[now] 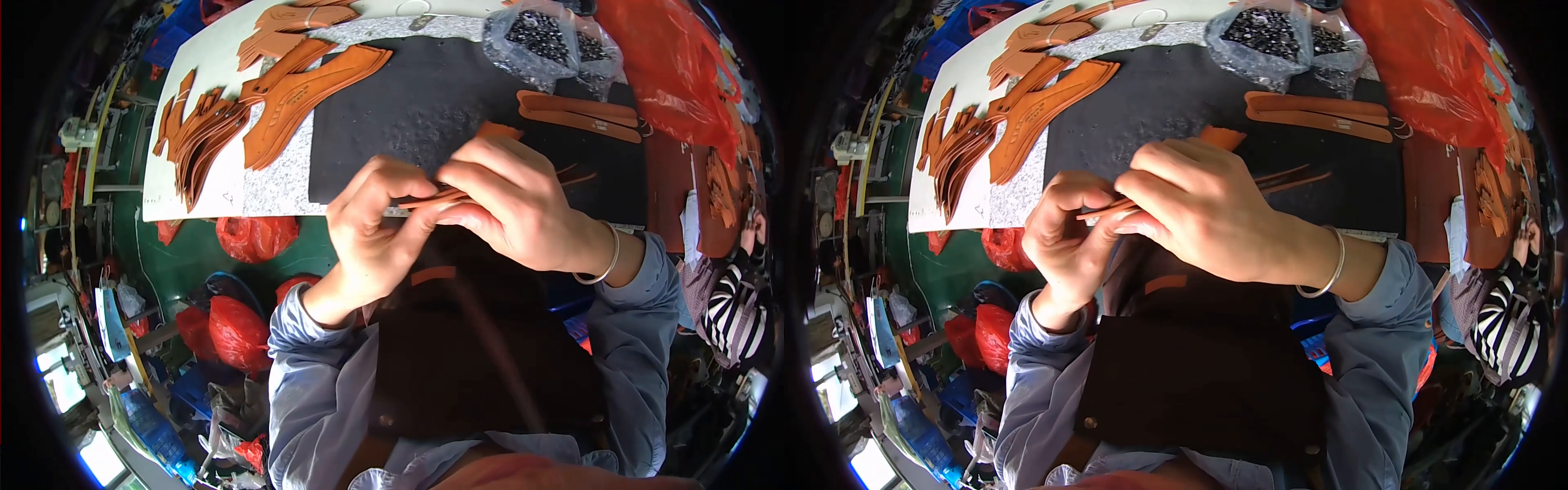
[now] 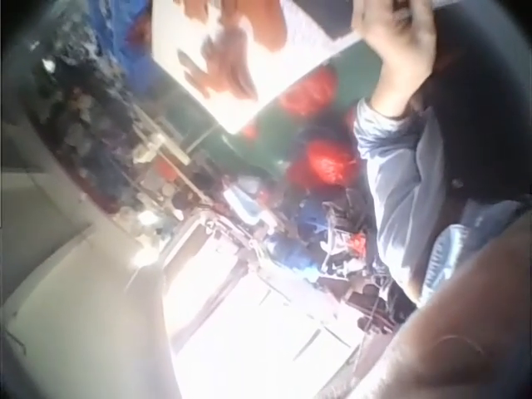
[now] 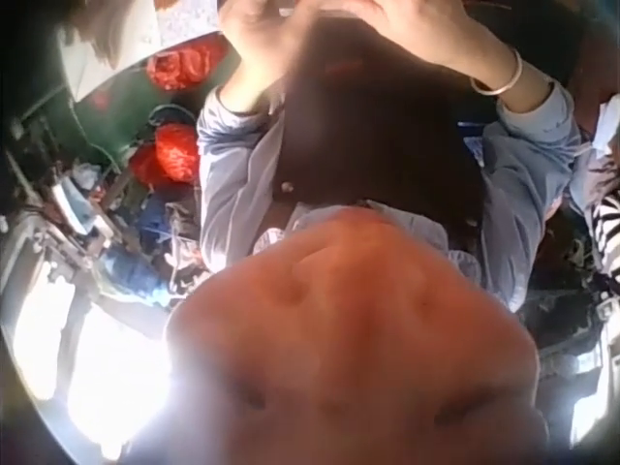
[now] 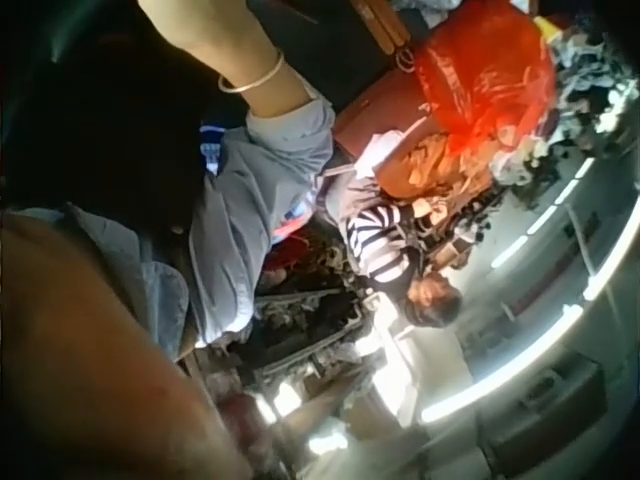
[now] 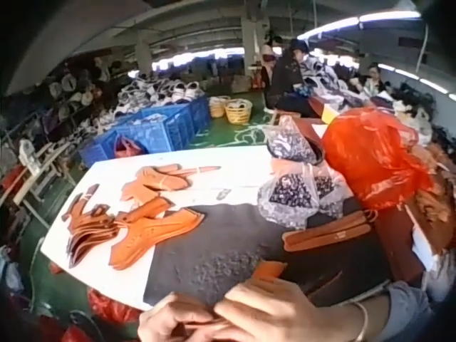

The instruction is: The person assembles leather shoe upper components by hand at a production workbench.

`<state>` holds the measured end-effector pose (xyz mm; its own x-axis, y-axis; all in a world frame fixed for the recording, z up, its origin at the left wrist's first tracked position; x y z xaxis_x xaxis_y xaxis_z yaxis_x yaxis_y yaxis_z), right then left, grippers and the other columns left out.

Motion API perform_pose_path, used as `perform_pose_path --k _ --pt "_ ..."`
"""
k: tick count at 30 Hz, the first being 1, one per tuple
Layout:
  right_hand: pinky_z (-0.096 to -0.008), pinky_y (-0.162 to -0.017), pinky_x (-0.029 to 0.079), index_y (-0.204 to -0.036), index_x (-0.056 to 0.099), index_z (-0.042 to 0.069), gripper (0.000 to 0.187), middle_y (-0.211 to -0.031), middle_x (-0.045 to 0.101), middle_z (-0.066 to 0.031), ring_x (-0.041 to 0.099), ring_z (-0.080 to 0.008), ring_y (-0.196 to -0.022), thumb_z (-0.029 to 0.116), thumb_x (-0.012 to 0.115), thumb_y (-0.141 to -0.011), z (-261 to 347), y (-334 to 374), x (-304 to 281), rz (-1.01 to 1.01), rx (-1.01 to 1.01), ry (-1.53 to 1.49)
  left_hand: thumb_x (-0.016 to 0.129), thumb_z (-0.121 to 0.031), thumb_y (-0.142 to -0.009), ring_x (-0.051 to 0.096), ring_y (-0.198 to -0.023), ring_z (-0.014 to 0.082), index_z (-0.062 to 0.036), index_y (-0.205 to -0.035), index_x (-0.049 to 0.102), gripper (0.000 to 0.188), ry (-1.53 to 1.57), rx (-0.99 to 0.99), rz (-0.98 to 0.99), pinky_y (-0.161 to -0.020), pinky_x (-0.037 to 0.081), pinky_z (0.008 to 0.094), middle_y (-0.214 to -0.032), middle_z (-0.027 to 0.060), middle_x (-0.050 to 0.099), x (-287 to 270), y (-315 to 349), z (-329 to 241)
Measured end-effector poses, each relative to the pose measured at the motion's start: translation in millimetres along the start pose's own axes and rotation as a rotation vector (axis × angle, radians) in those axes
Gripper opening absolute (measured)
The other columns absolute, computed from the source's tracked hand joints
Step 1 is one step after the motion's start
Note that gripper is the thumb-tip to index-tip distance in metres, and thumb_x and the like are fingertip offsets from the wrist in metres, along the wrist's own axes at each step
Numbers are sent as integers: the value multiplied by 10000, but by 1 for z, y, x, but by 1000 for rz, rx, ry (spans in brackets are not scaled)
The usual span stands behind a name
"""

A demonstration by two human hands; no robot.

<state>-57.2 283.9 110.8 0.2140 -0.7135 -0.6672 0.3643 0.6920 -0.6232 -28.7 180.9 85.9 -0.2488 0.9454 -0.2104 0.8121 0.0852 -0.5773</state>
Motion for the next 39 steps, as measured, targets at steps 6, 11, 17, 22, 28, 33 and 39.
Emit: perform_pose_path --k 6,11,17,22,28,33,39 --pt "-339 -555 460 -794 515 41 109 -664 559 -68 579 -238 -597 77 608 -751 -52 29 -26 246 201 199 663 45 -714 547 -797 162 -7 -912 517 251 -321 -127 -183 -776 431 272 -887 89 556 -73 1 14" --pt "-321 -621 452 -774 530 69 118 -694 547 -39 571 -200 -664 130 619 -726 -10 4 -17 171 -75 -71 689 -260 -698 542 -936 222 -49 -1078 569 451 -950 238 368 -911 294 443 -952 82 587 32 -20 -49" --pt "-324 -605 470 -858 626 22 155 -716 607 -131 612 -246 -672 163 606 -796 -130 2 -86 75 318 375 661 -74 -724 546 -550 272 -20 -772 564 121 -666 -36 444 -555 402 338 -606 94 565 22 -21 -28" --pt "-410 -614 449 -773 596 36 83 -724 598 -152 585 -330 -700 115 613 -753 -243 37 -106 326 616 805 645 -100 -752 517 -513 295 -27 -754 565 108 -591 -180 507 -547 411 353 -567 123 547 30 -6 1" --pt "-384 -684 440 -777 555 29 46 -853 599 -120 565 -312 -780 42 591 -752 -255 40 -120 53 626 666 641 -143 -776 526 -527 302 -23 -776 587 131 -511 -364 444 -528 425 374 -582 149 558 24 1 32" --pt "-306 -812 406 -781 541 10 73 -1059 558 -64 522 -220 -917 59 594 -778 -208 32 -137 -192 350 561 618 -115 -796 559 -482 249 2 -785 594 120 -350 -446 377 -485 416 311 -549 145 551 28 -8 35" --pt "-284 -781 427 -726 513 14 66 -1024 554 -109 526 -189 -943 9 564 -768 -66 8 -30 96 212 -375 606 -122 -817 496 -454 162 -5 -824 598 118 -309 -534 329 -465 384 271 -545 91 540 18 -5 35"
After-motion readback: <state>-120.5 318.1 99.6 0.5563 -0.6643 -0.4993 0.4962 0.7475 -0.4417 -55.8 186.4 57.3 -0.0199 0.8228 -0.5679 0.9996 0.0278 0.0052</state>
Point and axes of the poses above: each hand's wrist, its own y-axis away from the middle knuckle, its own x-axis out of the palm, z = x × y, the point moved 9 cm from there along -y, towards the middle knuckle
